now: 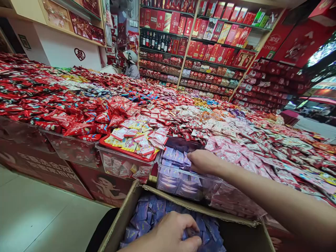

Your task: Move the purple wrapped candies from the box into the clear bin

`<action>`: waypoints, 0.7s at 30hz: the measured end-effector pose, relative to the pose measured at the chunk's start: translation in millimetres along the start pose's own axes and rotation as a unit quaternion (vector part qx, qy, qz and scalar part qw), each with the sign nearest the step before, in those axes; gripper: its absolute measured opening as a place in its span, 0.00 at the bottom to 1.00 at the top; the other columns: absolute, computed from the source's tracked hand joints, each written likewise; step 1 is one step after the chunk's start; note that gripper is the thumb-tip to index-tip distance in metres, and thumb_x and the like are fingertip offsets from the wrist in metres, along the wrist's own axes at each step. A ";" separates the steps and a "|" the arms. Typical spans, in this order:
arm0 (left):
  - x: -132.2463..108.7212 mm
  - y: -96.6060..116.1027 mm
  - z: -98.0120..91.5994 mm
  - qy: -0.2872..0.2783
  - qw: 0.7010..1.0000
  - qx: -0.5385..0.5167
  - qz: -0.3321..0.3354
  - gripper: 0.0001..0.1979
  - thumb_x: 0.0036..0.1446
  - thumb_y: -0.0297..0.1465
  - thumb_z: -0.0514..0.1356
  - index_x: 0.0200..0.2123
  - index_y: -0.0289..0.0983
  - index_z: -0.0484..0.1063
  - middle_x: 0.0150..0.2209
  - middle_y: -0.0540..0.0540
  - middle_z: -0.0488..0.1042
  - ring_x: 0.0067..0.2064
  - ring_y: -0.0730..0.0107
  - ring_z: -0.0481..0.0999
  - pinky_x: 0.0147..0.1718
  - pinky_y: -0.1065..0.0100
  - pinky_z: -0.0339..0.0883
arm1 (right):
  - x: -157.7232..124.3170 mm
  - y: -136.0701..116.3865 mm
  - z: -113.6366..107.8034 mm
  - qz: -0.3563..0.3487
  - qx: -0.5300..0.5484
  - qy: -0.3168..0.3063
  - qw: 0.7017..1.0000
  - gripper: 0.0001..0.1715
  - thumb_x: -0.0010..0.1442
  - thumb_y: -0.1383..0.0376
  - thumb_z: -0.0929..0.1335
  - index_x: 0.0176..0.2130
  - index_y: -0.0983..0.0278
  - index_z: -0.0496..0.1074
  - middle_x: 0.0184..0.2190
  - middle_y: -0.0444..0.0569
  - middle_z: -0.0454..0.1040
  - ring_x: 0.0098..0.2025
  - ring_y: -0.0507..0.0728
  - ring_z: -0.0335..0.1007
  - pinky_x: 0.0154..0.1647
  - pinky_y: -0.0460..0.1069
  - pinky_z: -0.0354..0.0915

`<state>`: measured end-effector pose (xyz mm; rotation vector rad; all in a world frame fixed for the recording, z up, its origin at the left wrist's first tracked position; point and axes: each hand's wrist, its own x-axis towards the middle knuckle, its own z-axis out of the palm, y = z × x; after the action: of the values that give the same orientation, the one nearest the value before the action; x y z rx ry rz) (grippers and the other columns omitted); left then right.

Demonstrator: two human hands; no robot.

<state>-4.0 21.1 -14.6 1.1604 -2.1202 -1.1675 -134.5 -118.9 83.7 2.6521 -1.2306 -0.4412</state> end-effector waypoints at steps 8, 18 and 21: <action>4.1 2.2 4.0 -0.004 0.979 -0.175 -0.102 0.14 0.50 0.39 0.54 0.35 0.35 0.69 0.27 0.51 0.70 0.15 0.79 0.66 0.10 0.79 0.53 | -18.4 12.7 -1.7 -0.026 0.111 -0.049 0.992 0.13 0.47 0.67 0.64 0.35 0.65 0.72 0.32 0.51 0.75 0.32 0.57 0.69 0.27 0.46 0.57; 2.3 -5.6 7.0 0.016 0.995 -0.064 -0.079 0.13 0.50 0.37 0.54 0.34 0.36 0.72 0.26 0.51 0.72 0.20 0.77 0.68 0.17 0.78 0.58 | 21.8 -3.6 26.0 -0.129 0.141 -0.163 0.968 0.24 0.43 0.57 0.69 0.40 0.63 0.70 0.32 0.48 0.74 0.32 0.56 0.68 0.25 0.45 0.57; 2.1 -3.0 5.7 0.035 0.998 -0.030 -0.044 0.10 0.49 0.34 0.55 0.32 0.37 0.73 0.27 0.51 0.74 0.28 0.73 0.70 0.26 0.76 0.61 | 22.8 -5.8 29.0 -0.129 0.134 -0.157 0.970 0.26 0.42 0.56 0.69 0.41 0.64 0.69 0.32 0.50 0.73 0.32 0.58 0.68 0.25 0.46 0.57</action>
<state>-7.8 21.1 -20.3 1.2602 -1.9874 -1.2020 -126.3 -134.0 50.4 3.0844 -1.0905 -0.8162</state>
